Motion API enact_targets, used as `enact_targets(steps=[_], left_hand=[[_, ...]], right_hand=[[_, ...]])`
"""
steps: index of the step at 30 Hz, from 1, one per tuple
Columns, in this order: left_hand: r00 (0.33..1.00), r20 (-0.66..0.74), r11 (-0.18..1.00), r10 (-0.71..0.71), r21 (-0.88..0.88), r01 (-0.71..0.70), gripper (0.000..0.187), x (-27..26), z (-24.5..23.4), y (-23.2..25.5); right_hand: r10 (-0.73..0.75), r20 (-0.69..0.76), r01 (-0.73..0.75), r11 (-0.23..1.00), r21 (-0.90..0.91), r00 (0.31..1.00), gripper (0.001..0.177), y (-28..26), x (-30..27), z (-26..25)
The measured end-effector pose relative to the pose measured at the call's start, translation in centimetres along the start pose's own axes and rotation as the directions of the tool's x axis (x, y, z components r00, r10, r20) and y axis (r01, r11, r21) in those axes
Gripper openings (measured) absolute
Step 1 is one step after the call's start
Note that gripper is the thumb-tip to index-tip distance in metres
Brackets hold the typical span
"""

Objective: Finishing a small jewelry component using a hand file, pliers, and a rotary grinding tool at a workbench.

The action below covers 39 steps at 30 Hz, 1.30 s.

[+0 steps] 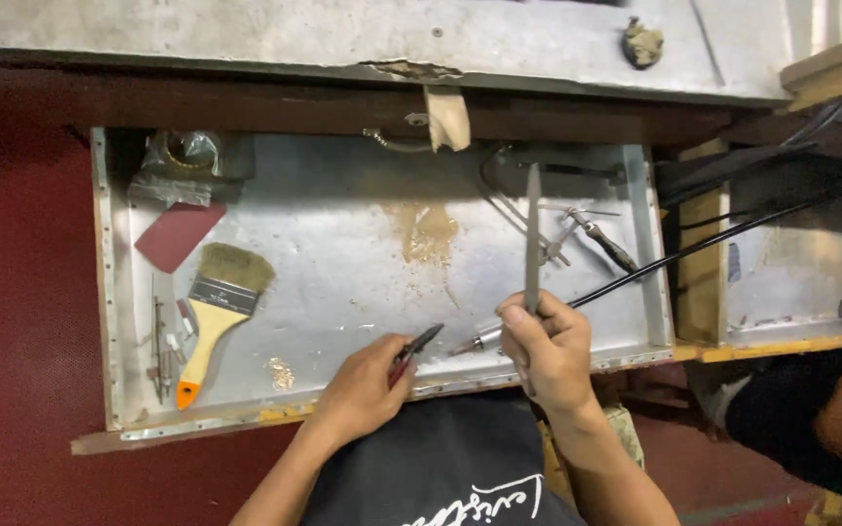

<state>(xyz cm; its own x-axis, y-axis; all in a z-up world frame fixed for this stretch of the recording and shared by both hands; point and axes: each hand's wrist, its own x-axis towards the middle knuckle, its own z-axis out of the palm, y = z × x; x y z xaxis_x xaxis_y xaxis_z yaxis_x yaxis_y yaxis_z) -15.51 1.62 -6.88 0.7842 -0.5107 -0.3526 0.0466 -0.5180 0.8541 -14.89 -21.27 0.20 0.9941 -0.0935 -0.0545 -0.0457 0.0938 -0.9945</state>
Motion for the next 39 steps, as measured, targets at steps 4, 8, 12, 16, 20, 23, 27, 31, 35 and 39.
enact_targets(steps=[4, 8, 12, 16, 20, 23, 27, 31, 35, 39], left_hand=[[0.857, -0.428, 0.944, 0.288, -0.023, -0.329, 0.021, -0.8, 1.5, 3.9], [0.591, -0.619, 0.812, 0.517, 0.136, -0.568, 0.023, -0.5, 0.2, 9.8], [0.539, -0.624, 0.764, 0.565, 0.150, -0.627, 0.024, 0.5, -0.8, 12.1], [0.552, -0.605, 0.762, 0.573, 0.147, -0.630, 0.022, 2.0, -1.4, 11.6], [0.604, -0.583, 0.783, 0.543, 0.091, -0.616, 0.018, 3.3, -2.3, 11.5], [0.688, -0.571, 0.806, 0.448, -0.076, -0.587, 0.017, 3.8, -2.8, 11.4], [0.761, -0.568, 0.771, 0.314, -0.316, -0.553, 0.020, 4.5, -3.5, 11.5], [0.785, -0.571, 0.789, 0.240, -0.356, -0.500, 0.022, 5.1, -4.2, 11.2], [0.804, -0.541, 0.791, 0.247, -0.366, -0.490, 0.022, 5.1, -4.6, 11.2], [0.798, -0.544, 0.796, 0.260, -0.347, -0.496, 0.023, 4.8, -4.6, 11.4]], right_hand=[[0.022, 0.111, -0.032, 0.995, 0.092, 0.994, 0.016, -1.1, -0.5, -0.3], [0.027, 0.159, -0.049, 0.989, 0.139, 0.987, 0.017, -1.5, -0.8, 0.2], [0.066, 0.190, -0.096, 0.984, 0.150, 0.980, 0.023, -1.9, -0.4, 0.4], [0.105, 0.182, -0.124, 0.988, 0.092, 0.978, 0.024, -1.9, 0.9, 0.1], [0.037, 0.265, -0.027, 0.999, -0.043, 0.964, 0.024, -1.9, 3.1, -0.3], [-0.102, 0.275, 0.174, 0.952, -0.252, 0.956, 0.017, -1.8, 5.3, -0.6], [-0.277, 0.273, 0.353, 0.890, -0.287, 0.921, 0.025, -1.3, 7.0, -1.9], [-0.313, 0.405, 0.389, 0.914, -0.119, 0.859, 0.027, 0.4, 7.3, -2.7], [-0.256, 0.311, 0.324, 0.926, -0.191, 0.915, 0.019, -1.1, 7.2, -1.6], [-0.215, 0.246, 0.282, 0.918, -0.279, 0.945, 0.021, -1.4, 6.3, -1.3]])
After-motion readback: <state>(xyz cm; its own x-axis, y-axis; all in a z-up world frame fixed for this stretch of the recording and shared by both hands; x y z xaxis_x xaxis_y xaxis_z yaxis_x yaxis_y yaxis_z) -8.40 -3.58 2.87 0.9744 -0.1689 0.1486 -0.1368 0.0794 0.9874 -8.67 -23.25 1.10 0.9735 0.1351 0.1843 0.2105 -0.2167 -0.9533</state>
